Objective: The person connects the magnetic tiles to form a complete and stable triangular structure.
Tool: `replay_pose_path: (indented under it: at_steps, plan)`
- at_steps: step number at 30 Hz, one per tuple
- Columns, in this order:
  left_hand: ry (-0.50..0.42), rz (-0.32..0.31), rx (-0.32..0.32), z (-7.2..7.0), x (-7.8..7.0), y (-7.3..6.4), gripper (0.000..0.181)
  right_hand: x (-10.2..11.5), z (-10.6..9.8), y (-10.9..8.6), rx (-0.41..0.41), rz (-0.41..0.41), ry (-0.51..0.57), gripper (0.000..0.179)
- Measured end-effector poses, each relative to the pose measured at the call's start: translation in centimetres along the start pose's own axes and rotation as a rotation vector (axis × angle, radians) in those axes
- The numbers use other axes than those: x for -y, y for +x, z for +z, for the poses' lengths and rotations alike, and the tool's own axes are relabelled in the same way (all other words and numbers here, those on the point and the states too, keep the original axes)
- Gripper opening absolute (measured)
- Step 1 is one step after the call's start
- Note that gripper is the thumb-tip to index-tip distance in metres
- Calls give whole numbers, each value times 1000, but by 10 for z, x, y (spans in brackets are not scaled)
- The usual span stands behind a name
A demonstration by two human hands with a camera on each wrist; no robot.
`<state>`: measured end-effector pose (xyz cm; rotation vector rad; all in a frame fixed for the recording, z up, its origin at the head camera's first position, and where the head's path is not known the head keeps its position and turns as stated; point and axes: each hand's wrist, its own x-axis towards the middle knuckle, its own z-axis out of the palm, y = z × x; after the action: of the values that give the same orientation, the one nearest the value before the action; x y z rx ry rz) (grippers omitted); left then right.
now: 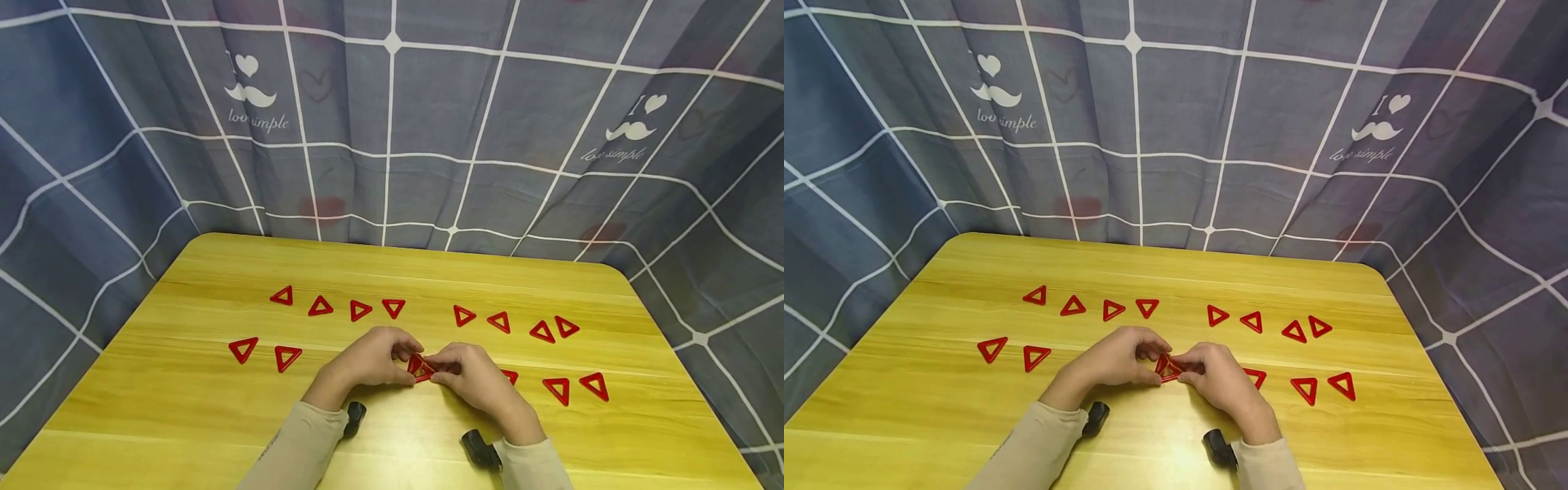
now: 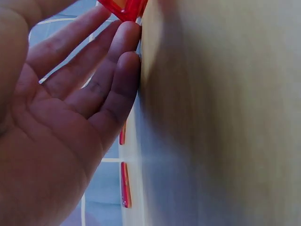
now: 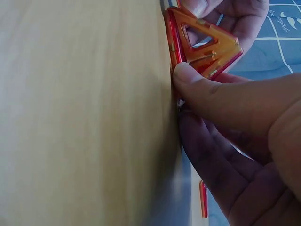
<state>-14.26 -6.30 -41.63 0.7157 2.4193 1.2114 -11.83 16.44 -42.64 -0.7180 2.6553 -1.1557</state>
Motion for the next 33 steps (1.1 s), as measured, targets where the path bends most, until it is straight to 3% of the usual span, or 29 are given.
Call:
replay_pose_path:
  at_steps: [5,13,25,33]
  plan:
    - [54,-3,30,0,1,0,53,1,2,2,-36,-5,-27,27]
    - [82,20,14,0,1,0,47,0,2,3,-110,-3,-60,17]
    - [94,42,-16,0,-2,0,43,2,2,2,-110,1,-105,7]
    - [124,42,11,1,0,-1,53,3,3,3,-104,12,-116,7]
